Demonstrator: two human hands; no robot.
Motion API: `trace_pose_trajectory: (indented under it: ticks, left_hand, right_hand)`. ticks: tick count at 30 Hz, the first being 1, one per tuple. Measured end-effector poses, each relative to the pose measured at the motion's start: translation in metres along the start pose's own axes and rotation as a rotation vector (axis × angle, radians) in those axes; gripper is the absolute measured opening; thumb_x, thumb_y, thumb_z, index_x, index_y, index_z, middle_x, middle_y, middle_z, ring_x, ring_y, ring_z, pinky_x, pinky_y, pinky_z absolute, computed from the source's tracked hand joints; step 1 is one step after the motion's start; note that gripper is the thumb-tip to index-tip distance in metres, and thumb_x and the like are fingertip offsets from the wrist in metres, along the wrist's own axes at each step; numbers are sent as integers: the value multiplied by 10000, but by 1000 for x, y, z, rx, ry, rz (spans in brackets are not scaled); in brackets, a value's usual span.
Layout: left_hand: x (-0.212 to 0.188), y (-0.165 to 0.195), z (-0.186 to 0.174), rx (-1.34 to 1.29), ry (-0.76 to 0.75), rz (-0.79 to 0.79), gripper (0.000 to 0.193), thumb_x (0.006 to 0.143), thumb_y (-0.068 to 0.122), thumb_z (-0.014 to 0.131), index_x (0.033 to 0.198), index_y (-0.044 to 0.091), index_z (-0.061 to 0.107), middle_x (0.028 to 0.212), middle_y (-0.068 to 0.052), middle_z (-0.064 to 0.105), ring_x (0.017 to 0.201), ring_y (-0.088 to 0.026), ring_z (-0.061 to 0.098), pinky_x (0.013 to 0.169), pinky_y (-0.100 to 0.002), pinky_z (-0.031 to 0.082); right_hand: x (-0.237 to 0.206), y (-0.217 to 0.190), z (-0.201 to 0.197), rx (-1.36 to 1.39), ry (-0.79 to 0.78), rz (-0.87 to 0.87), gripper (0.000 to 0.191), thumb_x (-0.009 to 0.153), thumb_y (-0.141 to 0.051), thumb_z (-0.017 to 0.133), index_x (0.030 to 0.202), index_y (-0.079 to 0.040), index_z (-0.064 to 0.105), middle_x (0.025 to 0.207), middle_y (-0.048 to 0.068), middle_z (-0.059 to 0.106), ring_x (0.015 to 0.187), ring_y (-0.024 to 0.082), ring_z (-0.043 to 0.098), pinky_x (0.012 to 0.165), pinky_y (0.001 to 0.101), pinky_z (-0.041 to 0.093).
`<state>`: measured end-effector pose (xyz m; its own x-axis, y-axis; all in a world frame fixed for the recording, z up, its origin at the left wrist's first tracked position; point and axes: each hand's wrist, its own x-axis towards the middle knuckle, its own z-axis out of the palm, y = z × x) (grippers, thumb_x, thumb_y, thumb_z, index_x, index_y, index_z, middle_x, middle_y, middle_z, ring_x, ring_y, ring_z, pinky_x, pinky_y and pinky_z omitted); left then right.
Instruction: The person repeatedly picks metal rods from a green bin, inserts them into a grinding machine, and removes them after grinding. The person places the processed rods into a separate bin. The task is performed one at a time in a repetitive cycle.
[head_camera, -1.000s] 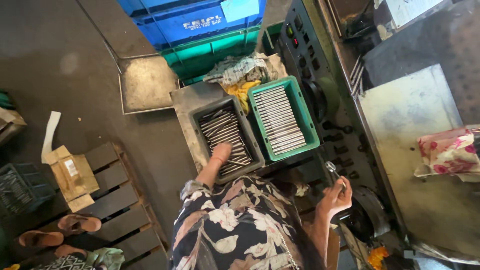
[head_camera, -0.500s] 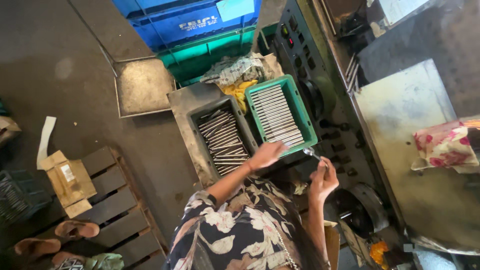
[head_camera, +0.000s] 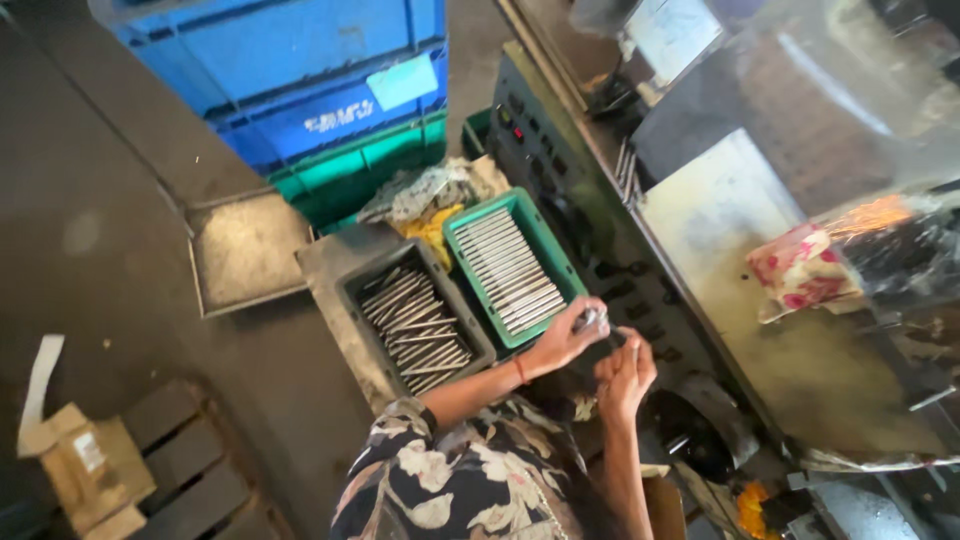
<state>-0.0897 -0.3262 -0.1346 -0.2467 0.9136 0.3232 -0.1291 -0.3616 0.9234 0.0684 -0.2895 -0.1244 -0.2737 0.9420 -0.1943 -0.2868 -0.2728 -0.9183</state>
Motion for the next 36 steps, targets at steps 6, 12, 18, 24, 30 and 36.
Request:
trace_pose_trajectory:
  ticks: [6, 12, 18, 24, 30, 36]
  left_hand:
    - [3, 25, -21, 606, -317, 415, 355, 955, 347, 784, 1188, 123, 635, 799, -13, 688, 609, -160, 645, 544, -314, 518]
    - [24, 47, 1, 134, -140, -106, 283, 975, 305, 792, 1078, 96, 633, 773, 13, 619, 619, -84, 542, 528, -261, 425]
    - [31, 51, 12, -424, -199, -801, 221, 895, 264, 795, 957, 128, 632, 624, 79, 452, 450, -28, 385, 383, -214, 231]
    - [39, 53, 32, -491, -50, -667, 193, 919, 257, 774, 950, 139, 625, 587, 65, 449, 437, -35, 385, 384, -224, 222]
    - [45, 64, 22, -446, -279, -790, 239, 948, 293, 781, 935, 123, 613, 591, 79, 441, 414, -25, 361, 366, -216, 216]
    - [20, 88, 51, -130, -89, -412, 256, 901, 271, 795, 999, 119, 614, 690, 67, 495, 520, -28, 417, 431, -223, 322]
  right_hand:
    - [7, -12, -35, 304, -212, 700, 314, 1023, -446, 542, 895, -164, 589, 526, -96, 225, 381, 52, 190, 370, 248, 197]
    - [14, -21, -28, 26, -253, 178, 373, 1088, -429, 509, 953, -88, 578, 614, -70, 396, 471, 63, 318, 433, 244, 266]
    - [19, -39, -39, -1026, -207, -768, 347, 1096, -381, 488, 1140, -65, 621, 717, 113, 641, 568, 230, 623, 541, 349, 490]
    - [25, -51, -45, -1026, -85, -638, 196, 1040, -207, 566, 1158, -74, 647, 659, 151, 615, 552, 291, 622, 553, 398, 490]
    - [18, -57, -56, -1198, -188, -969, 203, 891, -91, 666, 1093, -93, 644, 718, 144, 672, 633, 346, 681, 562, 416, 528]
    - [2, -61, -67, -1149, -153, -998, 185, 907, -164, 679, 1069, -82, 645, 699, 154, 658, 602, 361, 655, 542, 421, 516]
